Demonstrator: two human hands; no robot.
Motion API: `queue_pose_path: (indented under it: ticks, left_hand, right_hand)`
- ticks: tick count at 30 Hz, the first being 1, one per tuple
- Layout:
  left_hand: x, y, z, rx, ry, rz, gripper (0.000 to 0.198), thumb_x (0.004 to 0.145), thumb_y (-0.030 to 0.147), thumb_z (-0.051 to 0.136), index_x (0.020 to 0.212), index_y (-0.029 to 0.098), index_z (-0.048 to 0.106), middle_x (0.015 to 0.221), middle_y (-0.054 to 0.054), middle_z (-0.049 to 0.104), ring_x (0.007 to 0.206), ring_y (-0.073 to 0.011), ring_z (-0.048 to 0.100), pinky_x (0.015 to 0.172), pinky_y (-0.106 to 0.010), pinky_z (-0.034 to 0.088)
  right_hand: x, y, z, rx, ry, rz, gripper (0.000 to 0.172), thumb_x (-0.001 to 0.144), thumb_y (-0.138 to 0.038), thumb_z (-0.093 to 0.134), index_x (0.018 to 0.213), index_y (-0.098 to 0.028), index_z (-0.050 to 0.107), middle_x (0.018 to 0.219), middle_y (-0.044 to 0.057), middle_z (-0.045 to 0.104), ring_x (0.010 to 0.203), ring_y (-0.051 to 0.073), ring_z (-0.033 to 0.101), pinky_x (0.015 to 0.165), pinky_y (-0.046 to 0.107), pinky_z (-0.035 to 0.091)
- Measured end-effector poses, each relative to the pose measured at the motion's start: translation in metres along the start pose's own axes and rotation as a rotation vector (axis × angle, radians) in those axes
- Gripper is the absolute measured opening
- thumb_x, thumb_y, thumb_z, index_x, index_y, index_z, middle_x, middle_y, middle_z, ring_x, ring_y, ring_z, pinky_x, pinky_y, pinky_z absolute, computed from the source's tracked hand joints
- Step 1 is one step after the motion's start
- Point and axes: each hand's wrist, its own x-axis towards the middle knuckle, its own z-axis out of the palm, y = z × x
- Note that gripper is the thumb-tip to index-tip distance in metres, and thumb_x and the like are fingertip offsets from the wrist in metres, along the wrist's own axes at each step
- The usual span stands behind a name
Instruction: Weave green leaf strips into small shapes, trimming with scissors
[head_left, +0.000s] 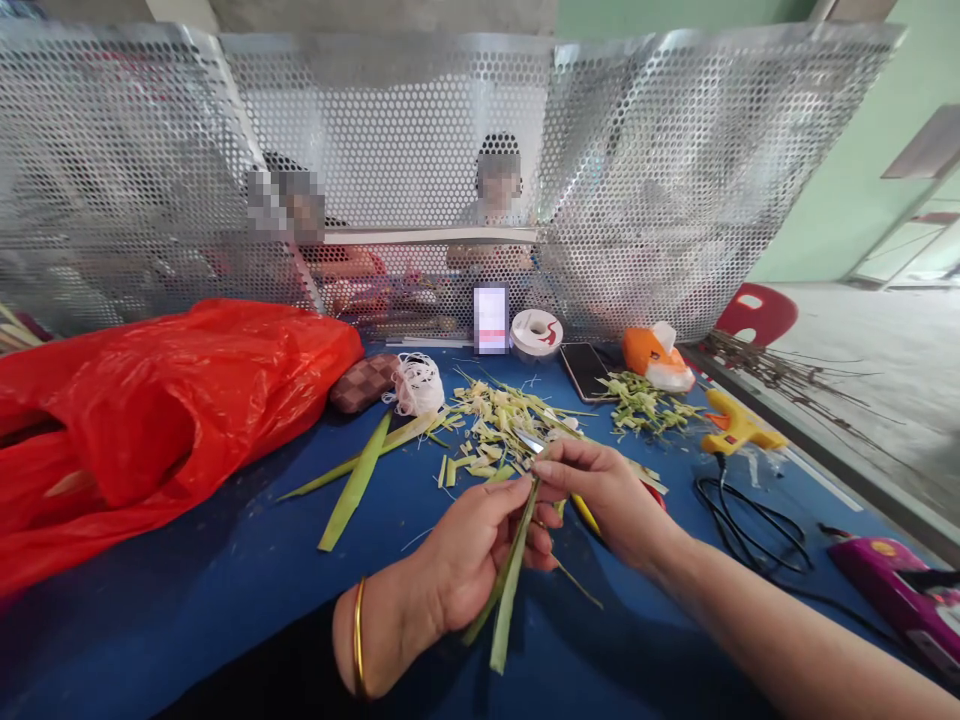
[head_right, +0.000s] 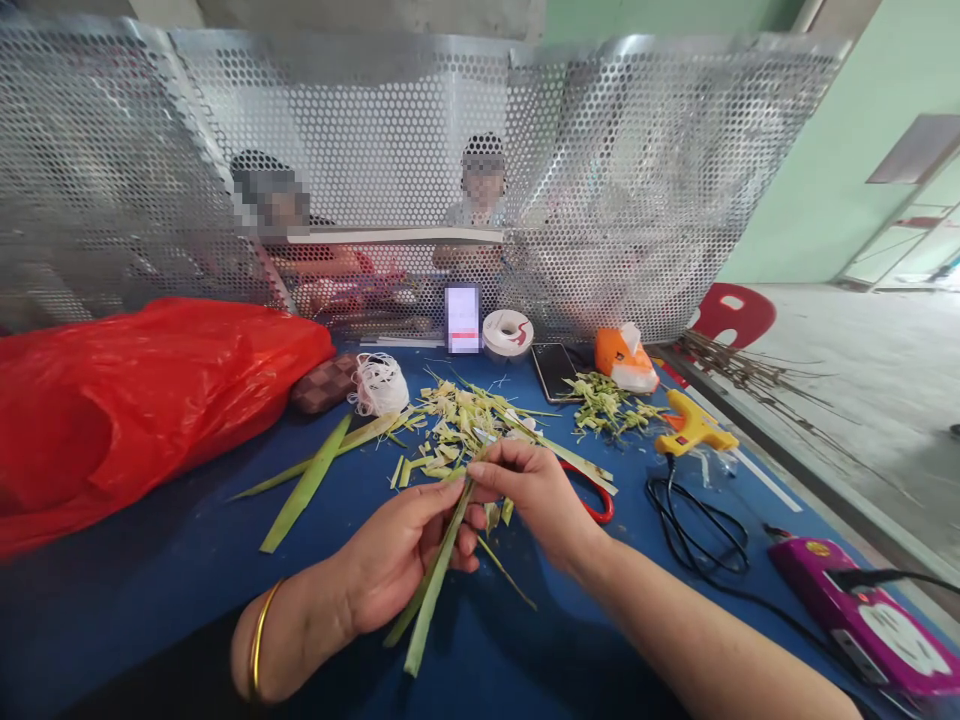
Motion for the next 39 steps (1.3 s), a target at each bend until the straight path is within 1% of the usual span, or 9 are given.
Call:
queue_pose_path:
  ticks: [3,6,10,12,17,24,29,34,39]
  left_hand:
    - [-0.001,0.001,-0.001,0.068,-0.059,-0.009,0.023,0.088,0.029,0.055,0.091,0.01,0.068,0.077,-0.006,0.063,0.057,-0.0112,0.059,0.062,-0.027,0.053]
    - [-0.003,0.001,-0.002,0.179,-0.103,-0.032,0.02,0.088,0.026,0.056,0.09,0.01,0.068,0.069,-0.003,0.058,0.052,-0.0095,0.054,0.055,-0.024,0.05]
    - [-0.002,0.004,-0.002,0.107,-0.081,0.02,0.02,0.089,0.024,0.052,0.081,0.012,0.065,0.063,0.001,0.051,0.048,-0.0079,0.048,0.048,-0.021,0.044]
    - [0.0,0.009,-0.003,-0.009,-0.02,0.12,0.019,0.09,0.022,0.05,0.081,0.012,0.063,0.064,0.001,0.049,0.05,-0.0076,0.047,0.049,-0.021,0.044]
    - [0.002,0.019,-0.005,-0.19,0.084,0.302,0.014,0.091,0.019,0.048,0.084,0.013,0.06,0.065,0.002,0.046,0.052,-0.0072,0.045,0.051,-0.019,0.043]
    - [0.003,0.013,-0.005,-0.242,0.094,0.352,0.012,0.09,0.021,0.051,0.087,0.013,0.058,0.066,0.002,0.047,0.053,-0.0081,0.045,0.051,-0.02,0.043]
    - [0.004,0.012,-0.005,-0.267,0.081,0.359,0.016,0.093,0.024,0.047,0.088,0.013,0.058,0.066,0.002,0.046,0.053,-0.0082,0.044,0.05,-0.021,0.042]
    - [0.004,0.012,-0.007,-0.305,0.057,0.344,0.02,0.095,0.025,0.045,0.081,0.014,0.055,0.062,0.004,0.04,0.05,-0.0067,0.038,0.047,-0.019,0.036]
    - [0.005,0.011,-0.006,-0.33,0.055,0.315,0.02,0.095,0.026,0.045,0.079,0.015,0.053,0.061,0.005,0.04,0.049,-0.0067,0.037,0.047,-0.019,0.035]
  right_hand:
    - [0.003,-0.002,-0.005,-0.023,0.135,-0.029,0.033,0.068,-0.041,0.078,0.059,-0.018,0.056,0.055,-0.004,0.051,0.051,0.011,0.044,0.052,0.027,0.035]
    - [0.007,-0.006,-0.008,-0.07,0.241,-0.08,0.036,0.064,-0.042,0.08,0.054,-0.017,0.055,0.054,-0.004,0.049,0.055,0.011,0.042,0.056,0.027,0.033]
    - [0.008,-0.008,-0.007,-0.075,0.254,-0.082,0.033,0.062,-0.046,0.08,0.071,-0.017,0.066,0.063,-0.002,0.056,0.058,0.011,0.046,0.06,0.027,0.037]
    - [0.005,-0.006,-0.004,-0.115,0.205,-0.052,0.035,0.065,-0.049,0.078,0.077,-0.017,0.067,0.066,-0.001,0.06,0.058,0.012,0.049,0.06,0.027,0.04]
    - [-0.008,0.005,0.015,-0.225,-0.189,0.208,0.039,0.066,-0.053,0.075,0.065,-0.015,0.065,0.061,0.001,0.062,0.053,0.012,0.056,0.055,0.027,0.044]
    - [-0.019,0.014,0.035,-0.183,-0.092,0.208,0.038,0.066,-0.047,0.076,0.059,-0.016,0.055,0.053,-0.004,0.056,0.043,0.008,0.052,0.048,0.022,0.042]
    - [-0.021,0.014,0.035,-0.147,-0.119,0.294,0.042,0.065,-0.051,0.075,0.061,-0.016,0.053,0.053,-0.004,0.056,0.043,0.007,0.052,0.046,0.021,0.041]
    - [-0.019,0.02,0.036,-0.194,-0.13,0.248,0.043,0.065,-0.053,0.075,0.064,-0.016,0.054,0.051,-0.006,0.052,0.044,0.007,0.05,0.047,0.02,0.041]
    - [-0.02,0.024,0.037,-0.187,-0.182,0.308,0.047,0.067,-0.06,0.069,0.065,-0.014,0.057,0.058,-0.001,0.06,0.048,0.009,0.057,0.049,0.021,0.042]
